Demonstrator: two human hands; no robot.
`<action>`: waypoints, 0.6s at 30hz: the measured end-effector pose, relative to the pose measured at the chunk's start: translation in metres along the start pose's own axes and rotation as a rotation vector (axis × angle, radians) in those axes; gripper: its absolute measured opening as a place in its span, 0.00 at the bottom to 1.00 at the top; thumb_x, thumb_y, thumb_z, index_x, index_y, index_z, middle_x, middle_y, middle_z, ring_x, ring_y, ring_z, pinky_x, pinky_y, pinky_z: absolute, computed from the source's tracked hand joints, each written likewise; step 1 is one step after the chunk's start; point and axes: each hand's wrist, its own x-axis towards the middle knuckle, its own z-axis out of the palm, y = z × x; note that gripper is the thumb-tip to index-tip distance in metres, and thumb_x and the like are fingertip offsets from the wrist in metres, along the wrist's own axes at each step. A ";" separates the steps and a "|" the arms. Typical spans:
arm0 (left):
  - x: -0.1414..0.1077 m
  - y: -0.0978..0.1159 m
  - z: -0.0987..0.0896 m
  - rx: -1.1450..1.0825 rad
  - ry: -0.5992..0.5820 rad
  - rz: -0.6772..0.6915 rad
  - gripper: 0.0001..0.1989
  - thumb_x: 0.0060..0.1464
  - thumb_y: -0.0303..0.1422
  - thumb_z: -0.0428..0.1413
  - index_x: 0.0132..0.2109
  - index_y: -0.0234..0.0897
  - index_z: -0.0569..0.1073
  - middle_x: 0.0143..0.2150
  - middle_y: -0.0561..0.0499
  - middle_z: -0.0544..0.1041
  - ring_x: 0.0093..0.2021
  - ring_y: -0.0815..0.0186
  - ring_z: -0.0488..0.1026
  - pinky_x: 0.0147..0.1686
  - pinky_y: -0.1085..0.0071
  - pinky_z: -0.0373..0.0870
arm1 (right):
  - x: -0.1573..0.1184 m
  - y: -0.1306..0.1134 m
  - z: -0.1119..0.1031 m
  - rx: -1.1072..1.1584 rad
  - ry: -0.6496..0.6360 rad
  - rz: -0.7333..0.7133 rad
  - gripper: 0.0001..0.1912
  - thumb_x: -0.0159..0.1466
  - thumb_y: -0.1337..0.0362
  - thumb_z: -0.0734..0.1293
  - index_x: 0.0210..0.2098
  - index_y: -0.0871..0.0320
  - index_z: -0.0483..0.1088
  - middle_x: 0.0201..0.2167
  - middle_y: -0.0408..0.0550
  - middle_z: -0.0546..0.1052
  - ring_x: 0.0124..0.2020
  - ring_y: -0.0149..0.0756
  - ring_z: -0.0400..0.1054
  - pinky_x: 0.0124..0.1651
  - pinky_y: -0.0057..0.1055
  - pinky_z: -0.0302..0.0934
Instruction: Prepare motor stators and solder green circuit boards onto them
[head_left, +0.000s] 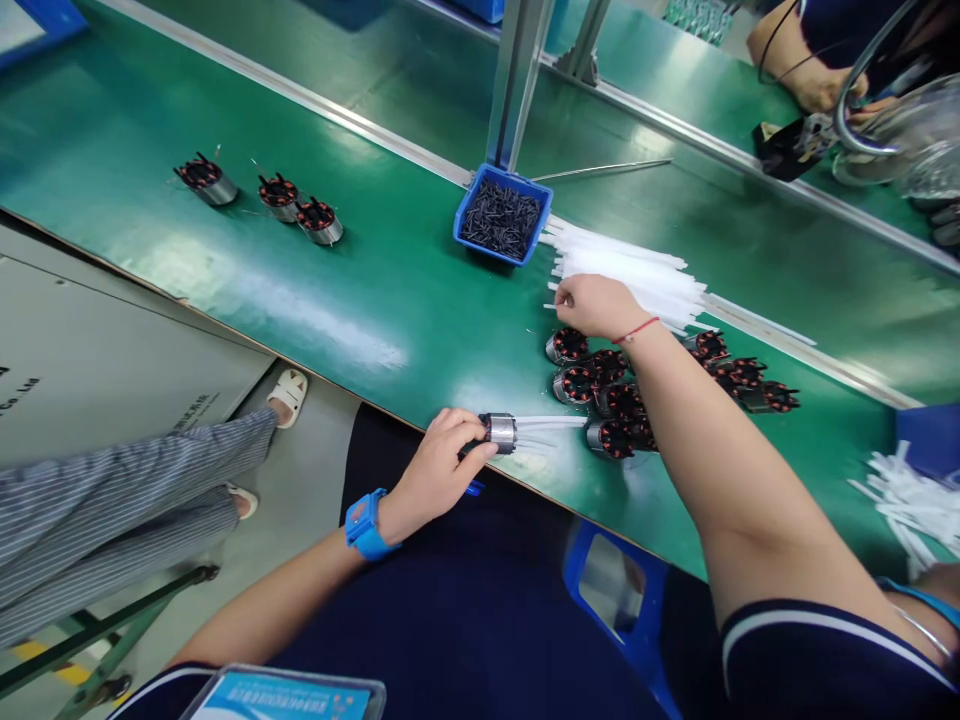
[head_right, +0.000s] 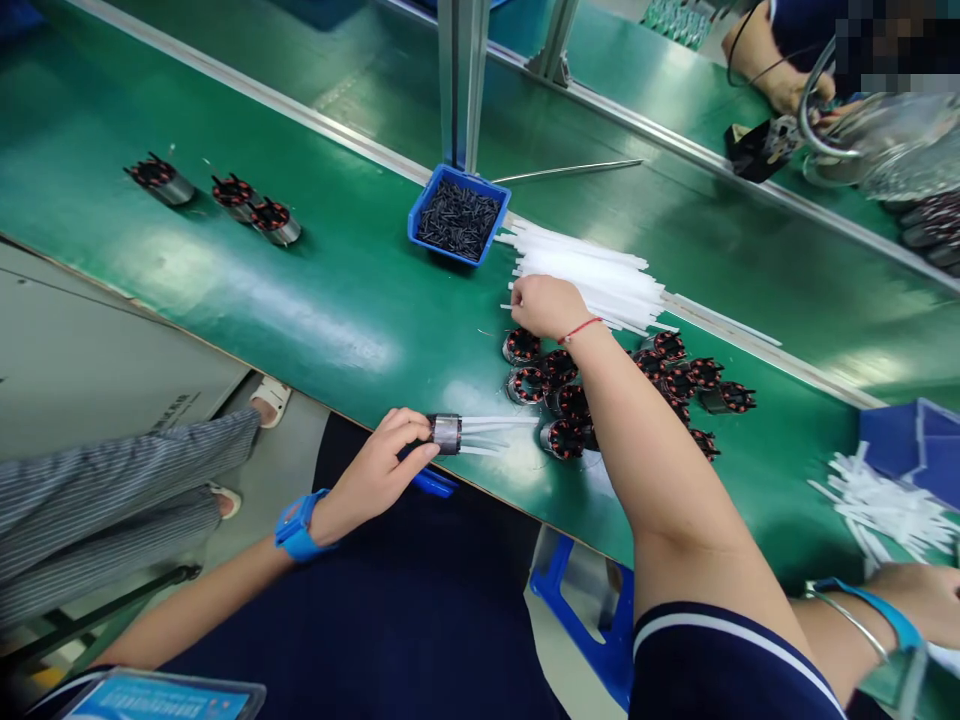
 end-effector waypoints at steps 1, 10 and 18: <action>0.001 0.001 0.001 0.004 0.009 -0.006 0.08 0.61 0.32 0.50 0.34 0.36 0.69 0.39 0.48 0.70 0.41 0.63 0.65 0.45 0.64 0.63 | -0.011 -0.004 -0.006 0.108 0.061 -0.012 0.07 0.58 0.68 0.63 0.34 0.61 0.73 0.38 0.53 0.78 0.38 0.40 0.70 0.38 0.31 0.59; 0.000 -0.004 -0.006 -0.007 -0.061 -0.002 0.05 0.61 0.31 0.50 0.41 0.37 0.69 0.41 0.48 0.70 0.44 0.63 0.66 0.46 0.65 0.64 | -0.176 -0.064 0.012 1.059 -0.101 0.012 0.08 0.66 0.63 0.60 0.38 0.56 0.70 0.32 0.45 0.73 0.32 0.31 0.68 0.36 0.28 0.62; 0.001 -0.007 -0.006 0.035 -0.071 -0.035 0.06 0.62 0.33 0.50 0.43 0.37 0.68 0.41 0.50 0.70 0.43 0.65 0.67 0.45 0.68 0.64 | -0.202 -0.099 0.065 1.463 -0.053 0.459 0.14 0.65 0.58 0.62 0.47 0.57 0.70 0.31 0.45 0.76 0.31 0.32 0.71 0.36 0.29 0.66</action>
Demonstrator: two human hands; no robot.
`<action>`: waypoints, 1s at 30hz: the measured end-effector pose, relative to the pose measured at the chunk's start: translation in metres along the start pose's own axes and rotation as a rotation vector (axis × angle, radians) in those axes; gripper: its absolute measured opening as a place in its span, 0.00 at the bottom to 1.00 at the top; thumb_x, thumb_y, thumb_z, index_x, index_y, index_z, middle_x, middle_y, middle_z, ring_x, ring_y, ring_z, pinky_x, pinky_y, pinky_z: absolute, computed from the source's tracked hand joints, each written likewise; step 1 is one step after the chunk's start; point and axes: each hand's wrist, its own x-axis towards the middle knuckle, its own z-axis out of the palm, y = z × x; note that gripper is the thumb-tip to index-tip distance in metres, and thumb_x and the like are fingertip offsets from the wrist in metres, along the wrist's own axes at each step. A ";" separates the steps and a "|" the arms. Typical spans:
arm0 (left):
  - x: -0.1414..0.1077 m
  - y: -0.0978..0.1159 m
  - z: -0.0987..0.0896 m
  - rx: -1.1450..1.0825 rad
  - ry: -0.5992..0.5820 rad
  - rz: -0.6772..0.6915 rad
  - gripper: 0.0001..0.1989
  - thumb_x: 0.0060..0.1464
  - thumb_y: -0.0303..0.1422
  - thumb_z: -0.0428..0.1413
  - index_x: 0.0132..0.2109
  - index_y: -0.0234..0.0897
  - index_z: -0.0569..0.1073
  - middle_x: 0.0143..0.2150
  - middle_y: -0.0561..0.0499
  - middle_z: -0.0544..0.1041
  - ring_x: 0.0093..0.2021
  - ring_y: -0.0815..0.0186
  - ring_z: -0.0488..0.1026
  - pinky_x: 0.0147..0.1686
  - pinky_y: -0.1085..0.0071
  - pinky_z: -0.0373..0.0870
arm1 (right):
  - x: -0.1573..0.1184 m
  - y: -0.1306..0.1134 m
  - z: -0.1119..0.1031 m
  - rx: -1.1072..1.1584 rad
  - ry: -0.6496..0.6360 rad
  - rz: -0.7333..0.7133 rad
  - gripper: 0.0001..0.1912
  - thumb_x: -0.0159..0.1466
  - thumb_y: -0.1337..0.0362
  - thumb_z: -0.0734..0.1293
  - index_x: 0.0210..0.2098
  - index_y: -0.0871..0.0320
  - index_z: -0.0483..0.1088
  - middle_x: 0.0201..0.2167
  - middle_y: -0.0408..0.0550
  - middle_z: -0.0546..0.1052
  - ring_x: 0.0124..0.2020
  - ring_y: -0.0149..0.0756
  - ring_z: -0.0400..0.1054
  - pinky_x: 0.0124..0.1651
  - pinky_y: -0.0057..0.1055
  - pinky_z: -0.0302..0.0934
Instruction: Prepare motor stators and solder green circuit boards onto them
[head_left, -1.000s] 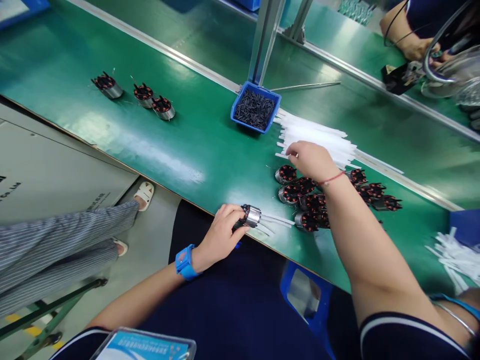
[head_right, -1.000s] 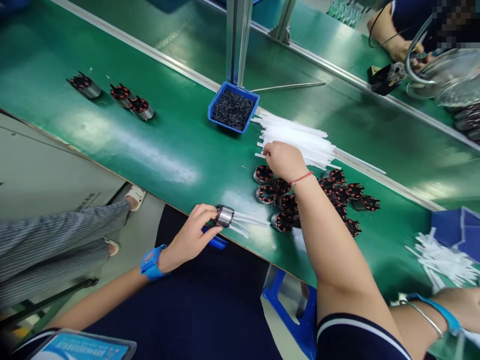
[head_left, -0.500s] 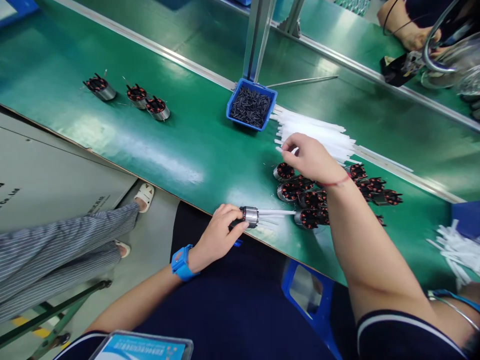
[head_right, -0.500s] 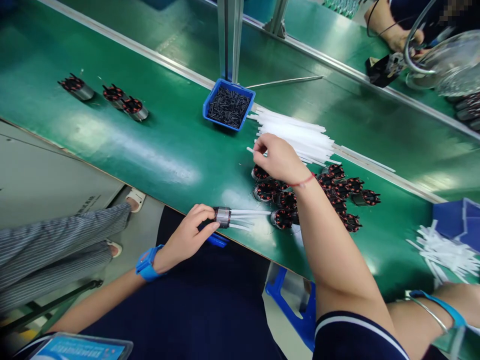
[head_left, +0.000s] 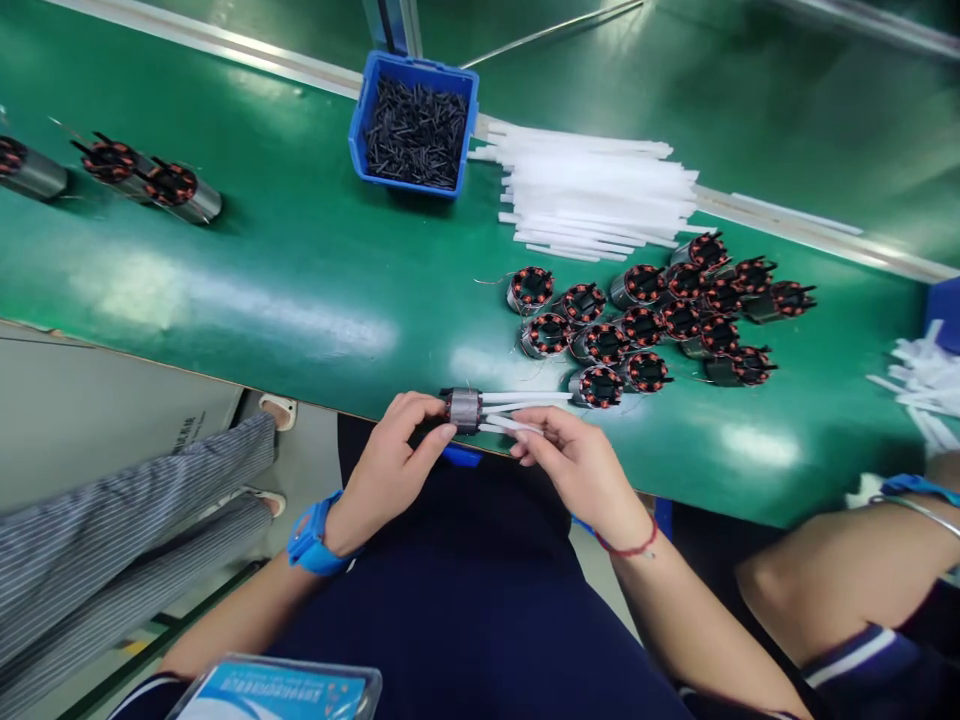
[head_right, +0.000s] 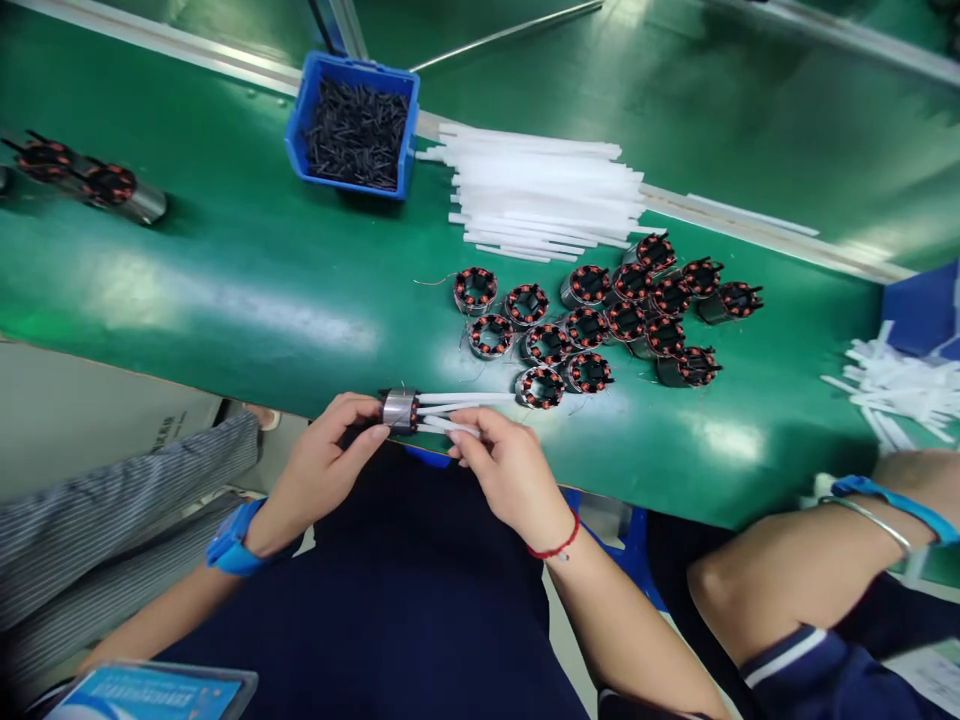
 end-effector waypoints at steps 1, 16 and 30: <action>0.000 0.000 0.000 0.002 0.008 -0.008 0.06 0.62 0.33 0.50 0.43 0.37 0.69 0.41 0.50 0.70 0.43 0.65 0.67 0.45 0.68 0.64 | 0.003 0.001 0.003 -0.008 0.022 0.008 0.14 0.64 0.57 0.63 0.45 0.57 0.71 0.29 0.44 0.75 0.29 0.32 0.70 0.34 0.29 0.65; 0.002 0.005 -0.002 -0.011 -0.043 -0.012 0.09 0.62 0.33 0.49 0.43 0.36 0.72 0.39 0.49 0.70 0.42 0.64 0.66 0.44 0.67 0.65 | 0.016 -0.008 0.017 -0.072 -0.101 -0.004 0.13 0.65 0.57 0.61 0.44 0.56 0.71 0.25 0.40 0.68 0.23 0.28 0.58 0.27 0.26 0.54; 0.004 -0.008 -0.009 -0.009 -0.095 0.122 0.12 0.60 0.23 0.45 0.44 0.35 0.71 0.38 0.48 0.70 0.41 0.64 0.66 0.41 0.68 0.65 | 0.019 -0.007 0.030 -0.051 -0.094 0.065 0.14 0.65 0.54 0.61 0.32 0.57 0.68 0.20 0.38 0.65 0.20 0.27 0.56 0.24 0.25 0.52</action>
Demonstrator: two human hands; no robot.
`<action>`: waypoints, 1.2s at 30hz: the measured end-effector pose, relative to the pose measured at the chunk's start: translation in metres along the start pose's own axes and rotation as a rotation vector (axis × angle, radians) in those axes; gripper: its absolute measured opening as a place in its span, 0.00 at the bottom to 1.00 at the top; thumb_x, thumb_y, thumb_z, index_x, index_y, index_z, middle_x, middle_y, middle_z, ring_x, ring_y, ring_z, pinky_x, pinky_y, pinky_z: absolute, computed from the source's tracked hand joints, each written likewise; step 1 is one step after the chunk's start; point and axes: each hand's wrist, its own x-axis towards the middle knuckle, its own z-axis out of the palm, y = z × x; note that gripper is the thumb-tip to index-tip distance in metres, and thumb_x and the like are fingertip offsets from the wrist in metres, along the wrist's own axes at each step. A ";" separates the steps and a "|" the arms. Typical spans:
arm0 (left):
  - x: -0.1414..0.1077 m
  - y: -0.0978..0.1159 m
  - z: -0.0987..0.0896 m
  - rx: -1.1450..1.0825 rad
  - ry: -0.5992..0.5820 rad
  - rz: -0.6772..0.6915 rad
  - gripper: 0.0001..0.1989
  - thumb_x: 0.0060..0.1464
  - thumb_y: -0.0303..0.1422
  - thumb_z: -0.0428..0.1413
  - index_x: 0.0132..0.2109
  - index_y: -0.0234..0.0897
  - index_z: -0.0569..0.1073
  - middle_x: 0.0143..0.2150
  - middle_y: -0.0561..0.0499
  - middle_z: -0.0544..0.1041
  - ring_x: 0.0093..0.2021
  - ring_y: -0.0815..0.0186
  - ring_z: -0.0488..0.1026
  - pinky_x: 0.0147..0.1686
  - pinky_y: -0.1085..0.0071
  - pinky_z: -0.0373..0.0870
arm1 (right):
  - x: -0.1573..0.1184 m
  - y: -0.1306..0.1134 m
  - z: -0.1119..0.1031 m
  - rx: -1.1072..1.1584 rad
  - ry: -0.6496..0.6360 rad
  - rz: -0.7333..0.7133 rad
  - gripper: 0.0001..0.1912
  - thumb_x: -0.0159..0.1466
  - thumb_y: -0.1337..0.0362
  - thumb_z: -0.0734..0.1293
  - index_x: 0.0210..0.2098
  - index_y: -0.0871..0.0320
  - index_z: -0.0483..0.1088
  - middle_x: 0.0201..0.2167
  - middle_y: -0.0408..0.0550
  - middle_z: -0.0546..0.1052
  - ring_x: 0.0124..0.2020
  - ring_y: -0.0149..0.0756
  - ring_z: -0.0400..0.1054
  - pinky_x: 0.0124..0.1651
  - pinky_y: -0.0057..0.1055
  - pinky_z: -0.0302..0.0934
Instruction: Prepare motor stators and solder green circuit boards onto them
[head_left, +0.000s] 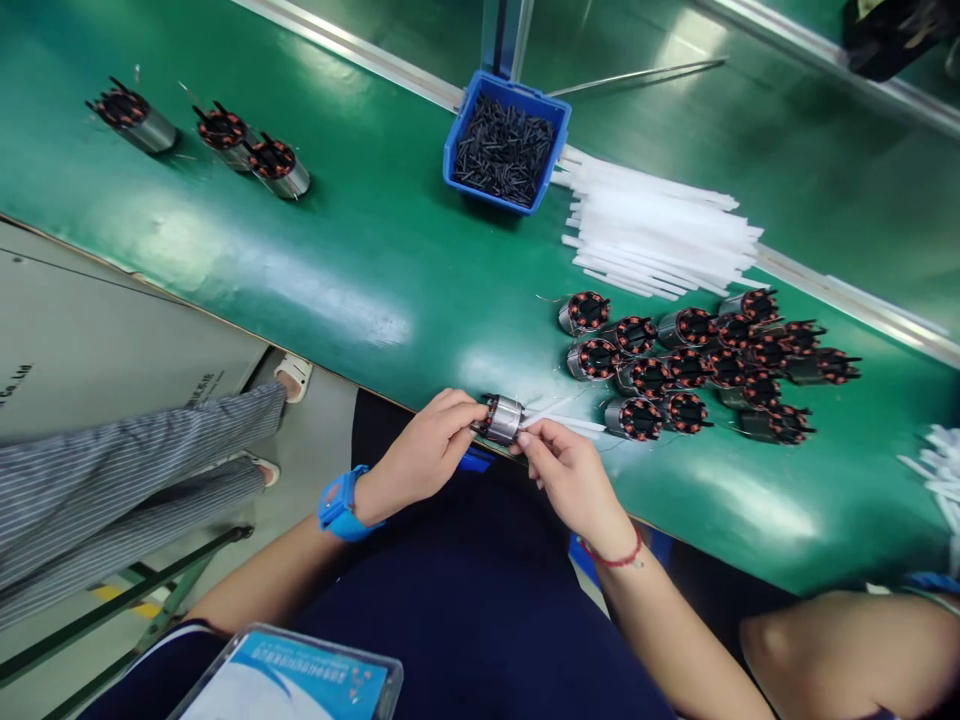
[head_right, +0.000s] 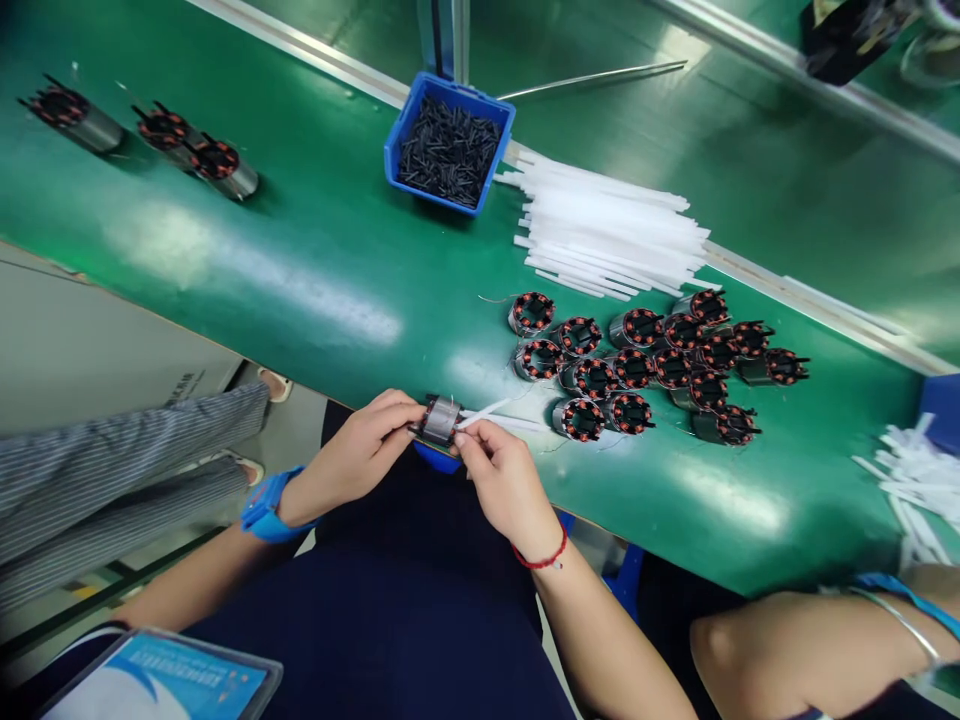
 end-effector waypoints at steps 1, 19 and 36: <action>0.000 0.000 0.001 0.002 0.019 0.004 0.11 0.60 0.23 0.45 0.44 0.35 0.71 0.37 0.48 0.70 0.40 0.64 0.66 0.41 0.68 0.66 | -0.001 0.000 0.000 0.023 -0.012 0.000 0.13 0.65 0.54 0.61 0.33 0.57 0.68 0.21 0.39 0.66 0.21 0.27 0.57 0.25 0.25 0.53; -0.009 0.005 0.021 -0.289 0.236 -0.052 0.10 0.62 0.28 0.47 0.35 0.36 0.71 0.32 0.52 0.67 0.34 0.69 0.66 0.35 0.72 0.63 | -0.001 0.007 0.015 0.337 0.044 0.025 0.15 0.55 0.54 0.71 0.27 0.56 0.62 0.18 0.36 0.64 0.19 0.26 0.56 0.25 0.25 0.54; 0.002 0.010 -0.004 -0.380 0.026 -0.256 0.07 0.56 0.27 0.53 0.29 0.34 0.72 0.29 0.55 0.68 0.31 0.71 0.65 0.32 0.74 0.60 | 0.000 0.013 0.011 0.251 -0.014 -0.010 0.14 0.57 0.55 0.70 0.28 0.57 0.63 0.19 0.37 0.67 0.21 0.27 0.59 0.26 0.25 0.55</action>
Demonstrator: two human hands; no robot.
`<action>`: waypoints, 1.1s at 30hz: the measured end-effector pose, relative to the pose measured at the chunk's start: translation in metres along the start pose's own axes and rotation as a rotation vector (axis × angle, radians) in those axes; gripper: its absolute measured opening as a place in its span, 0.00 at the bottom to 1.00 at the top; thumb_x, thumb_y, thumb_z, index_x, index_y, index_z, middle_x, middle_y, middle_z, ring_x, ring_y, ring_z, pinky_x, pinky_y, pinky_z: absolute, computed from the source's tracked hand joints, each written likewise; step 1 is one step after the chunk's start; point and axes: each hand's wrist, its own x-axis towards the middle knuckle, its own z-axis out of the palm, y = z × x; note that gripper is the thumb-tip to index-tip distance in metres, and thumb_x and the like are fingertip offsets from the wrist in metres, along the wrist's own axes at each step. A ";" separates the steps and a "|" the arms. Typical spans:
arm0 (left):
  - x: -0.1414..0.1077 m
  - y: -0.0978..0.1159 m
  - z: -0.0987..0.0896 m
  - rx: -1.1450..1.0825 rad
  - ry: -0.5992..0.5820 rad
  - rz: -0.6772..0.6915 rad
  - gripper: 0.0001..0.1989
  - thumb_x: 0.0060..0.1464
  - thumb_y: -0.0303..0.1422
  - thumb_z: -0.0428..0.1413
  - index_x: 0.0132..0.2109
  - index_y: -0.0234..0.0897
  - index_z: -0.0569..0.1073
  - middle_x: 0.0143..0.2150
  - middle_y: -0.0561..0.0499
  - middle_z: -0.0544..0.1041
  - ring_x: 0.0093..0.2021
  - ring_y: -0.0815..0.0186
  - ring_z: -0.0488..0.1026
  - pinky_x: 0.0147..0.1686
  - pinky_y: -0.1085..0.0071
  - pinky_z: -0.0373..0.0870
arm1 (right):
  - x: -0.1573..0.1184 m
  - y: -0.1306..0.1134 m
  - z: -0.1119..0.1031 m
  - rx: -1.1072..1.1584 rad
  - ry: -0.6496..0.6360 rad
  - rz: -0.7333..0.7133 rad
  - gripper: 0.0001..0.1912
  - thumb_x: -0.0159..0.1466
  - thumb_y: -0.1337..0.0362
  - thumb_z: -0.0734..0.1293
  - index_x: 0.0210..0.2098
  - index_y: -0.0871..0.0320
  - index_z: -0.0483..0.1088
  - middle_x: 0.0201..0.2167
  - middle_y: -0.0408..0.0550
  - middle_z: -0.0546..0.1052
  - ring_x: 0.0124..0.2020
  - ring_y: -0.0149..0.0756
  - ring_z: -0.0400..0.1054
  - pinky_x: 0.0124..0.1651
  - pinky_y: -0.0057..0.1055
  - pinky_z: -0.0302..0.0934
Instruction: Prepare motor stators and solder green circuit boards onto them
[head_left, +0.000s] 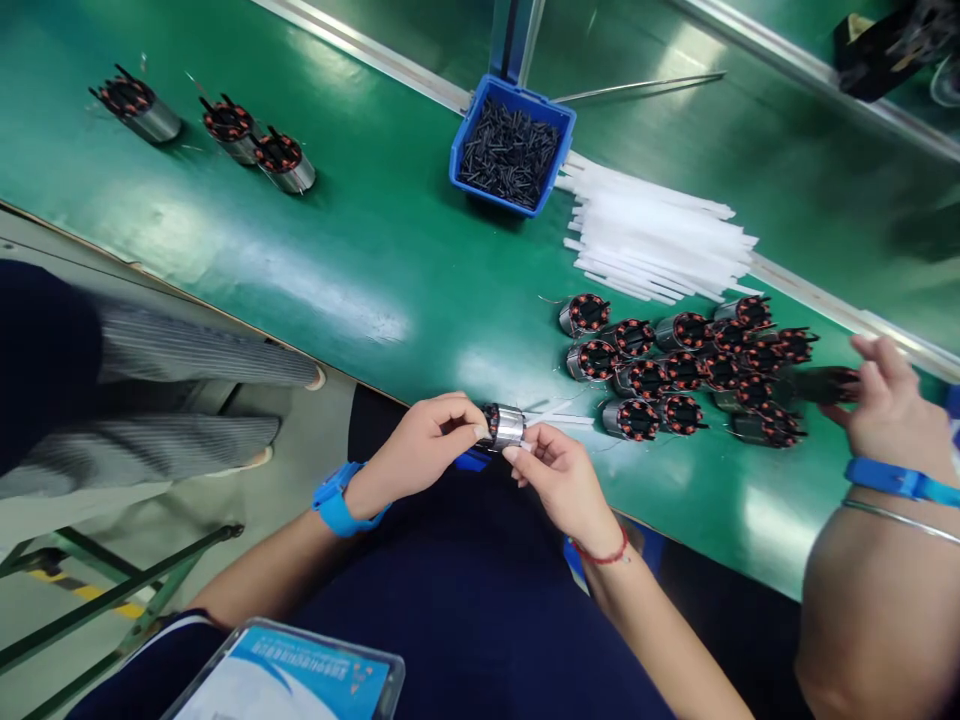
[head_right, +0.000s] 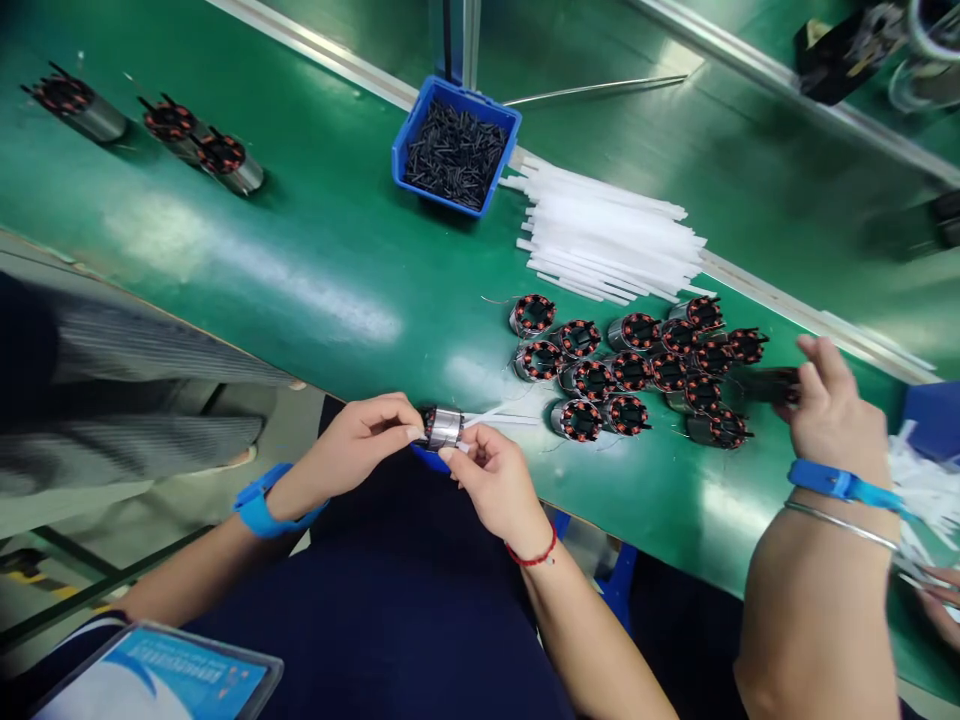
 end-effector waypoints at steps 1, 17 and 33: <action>-0.001 -0.001 0.002 -0.012 0.022 0.018 0.08 0.56 0.28 0.53 0.29 0.34 0.72 0.29 0.55 0.67 0.30 0.71 0.64 0.32 0.74 0.59 | 0.000 0.000 0.001 -0.003 0.003 -0.002 0.14 0.57 0.56 0.70 0.28 0.57 0.63 0.19 0.37 0.67 0.21 0.27 0.59 0.26 0.25 0.54; -0.007 0.000 0.023 0.200 0.130 0.097 0.04 0.57 0.28 0.54 0.41 0.36 0.68 0.42 0.49 0.67 0.41 0.66 0.66 0.40 0.71 0.64 | -0.009 0.006 0.005 -0.298 0.129 -0.214 0.07 0.65 0.60 0.63 0.39 0.56 0.69 0.27 0.41 0.71 0.27 0.30 0.66 0.32 0.27 0.62; -0.007 0.003 0.028 0.225 0.139 0.159 0.05 0.56 0.24 0.55 0.41 0.35 0.69 0.42 0.49 0.70 0.44 0.64 0.66 0.45 0.67 0.64 | -0.016 0.010 0.000 -0.501 0.179 -0.315 0.06 0.65 0.69 0.56 0.32 0.55 0.61 0.29 0.44 0.76 0.31 0.35 0.71 0.36 0.32 0.62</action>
